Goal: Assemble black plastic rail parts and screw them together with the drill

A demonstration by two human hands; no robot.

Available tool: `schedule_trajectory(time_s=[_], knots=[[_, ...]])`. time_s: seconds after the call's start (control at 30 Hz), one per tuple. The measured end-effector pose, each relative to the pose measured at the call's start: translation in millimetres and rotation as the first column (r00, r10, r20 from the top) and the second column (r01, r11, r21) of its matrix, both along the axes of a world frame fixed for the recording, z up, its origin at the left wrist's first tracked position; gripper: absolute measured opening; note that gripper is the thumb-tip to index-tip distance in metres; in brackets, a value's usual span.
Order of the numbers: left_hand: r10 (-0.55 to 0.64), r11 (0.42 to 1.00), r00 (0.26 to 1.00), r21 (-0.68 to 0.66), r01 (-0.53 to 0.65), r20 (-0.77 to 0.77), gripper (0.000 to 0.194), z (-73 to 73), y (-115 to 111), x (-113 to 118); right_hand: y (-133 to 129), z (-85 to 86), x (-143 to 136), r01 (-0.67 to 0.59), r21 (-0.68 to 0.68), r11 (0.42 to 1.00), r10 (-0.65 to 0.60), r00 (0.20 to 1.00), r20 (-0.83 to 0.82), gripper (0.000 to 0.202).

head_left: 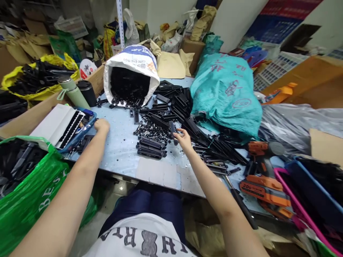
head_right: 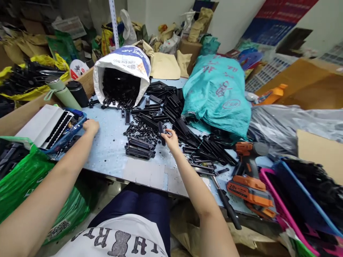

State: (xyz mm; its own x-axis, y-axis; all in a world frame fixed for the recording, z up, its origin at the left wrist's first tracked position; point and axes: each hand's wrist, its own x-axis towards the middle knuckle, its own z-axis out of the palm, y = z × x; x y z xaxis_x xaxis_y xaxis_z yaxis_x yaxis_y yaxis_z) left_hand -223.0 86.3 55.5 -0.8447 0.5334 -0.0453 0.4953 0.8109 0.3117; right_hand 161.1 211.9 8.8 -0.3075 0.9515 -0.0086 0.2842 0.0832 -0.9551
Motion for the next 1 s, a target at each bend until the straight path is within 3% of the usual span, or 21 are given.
schedule_trajectory(time_s=[0.1,0.17,0.23,0.3,0.37,0.43,0.47,0.5,0.57,0.63,0.67,0.8,0.9,0.97,1.0], knots=[[0.074,0.997,0.994,-0.005,-0.075,-0.077,0.023,-2.6,-1,-4,-37,2.8,-1,-0.185,-0.134,0.974,0.146,0.955,-0.259,0.068],[0.079,0.997,0.983,0.038,-0.074,-0.163,0.023,-5.7,-5,7,-61,5.6,4,-0.292,-0.104,0.951,0.257,0.93,-0.264,0.061],[-0.007,0.984,0.971,0.171,0.049,-0.237,0.031,-7.3,-15,27,-81,8.9,12,-0.344,-0.013,0.939,0.338,0.927,-0.161,0.049],[-0.162,0.897,0.956,0.368,0.245,-0.243,0.035,-6.9,-30,59,-95,11.4,20,-0.355,0.059,0.933,0.36,0.928,-0.097,0.042],[-0.357,0.752,0.923,0.543,0.374,-0.142,0.035,-6.6,-49,100,-105,12.2,27,-0.339,0.042,0.94,0.342,0.926,-0.158,0.043],[-0.621,0.619,0.782,0.643,0.45,0.051,0.034,-9.1,-68,147,-113,12.0,33,-0.305,-0.025,0.952,0.285,0.913,-0.292,0.045],[-0.731,0.59,0.652,0.667,0.455,0.203,0.033,-11.8,-76,169,-116,12.0,36,-0.297,-0.056,0.953,0.259,0.899,-0.352,0.046],[-0.772,0.611,0.499,0.674,0.415,0.393,0.032,-15.2,-83,189,-119,12.2,39,-0.303,-0.083,0.95,0.247,0.884,-0.396,0.046],[-0.679,0.734,0.225,0.632,0.25,0.699,0.035,-22.4,-91,221,-124,14.1,45,-0.34,-0.124,0.932,0.26,0.868,-0.424,0.045],[-0.554,0.832,0.028,0.552,0.062,0.832,0.035,-27.2,-94,238,-129,16.8,51,-0.354,-0.169,0.92,0.269,0.883,-0.386,0.043],[-0.521,0.853,-0.039,0.521,-0.016,0.853,0.033,-28.0,-95,241,-132,17.9,53,-0.338,-0.193,0.921,0.254,0.898,-0.359,0.043],[-0.434,0.897,-0.199,0.403,-0.181,0.879,0.026,-24.3,-97,241,-137,16.0,59,-0.218,-0.261,0.94,0.148,0.953,-0.263,0.045],[-0.382,0.921,-0.27,0.339,-0.192,0.884,0.027,-22.3,-100,240,-139,9.1,60,-0.146,-0.165,0.975,0.132,0.987,-0.094,0.045],[-0.418,0.907,-0.243,0.385,-0.172,0.875,0.029,-23.7,-103,244,-142,5.6,59,-0.127,-0.051,0.991,0.131,0.986,0.099,0.044],[-0.461,0.886,-0.187,0.436,-0.159,0.868,0.032,-25.0,-104,248,-145,4.9,58,-0.133,-0.005,0.991,0.132,0.974,0.184,0.044]])
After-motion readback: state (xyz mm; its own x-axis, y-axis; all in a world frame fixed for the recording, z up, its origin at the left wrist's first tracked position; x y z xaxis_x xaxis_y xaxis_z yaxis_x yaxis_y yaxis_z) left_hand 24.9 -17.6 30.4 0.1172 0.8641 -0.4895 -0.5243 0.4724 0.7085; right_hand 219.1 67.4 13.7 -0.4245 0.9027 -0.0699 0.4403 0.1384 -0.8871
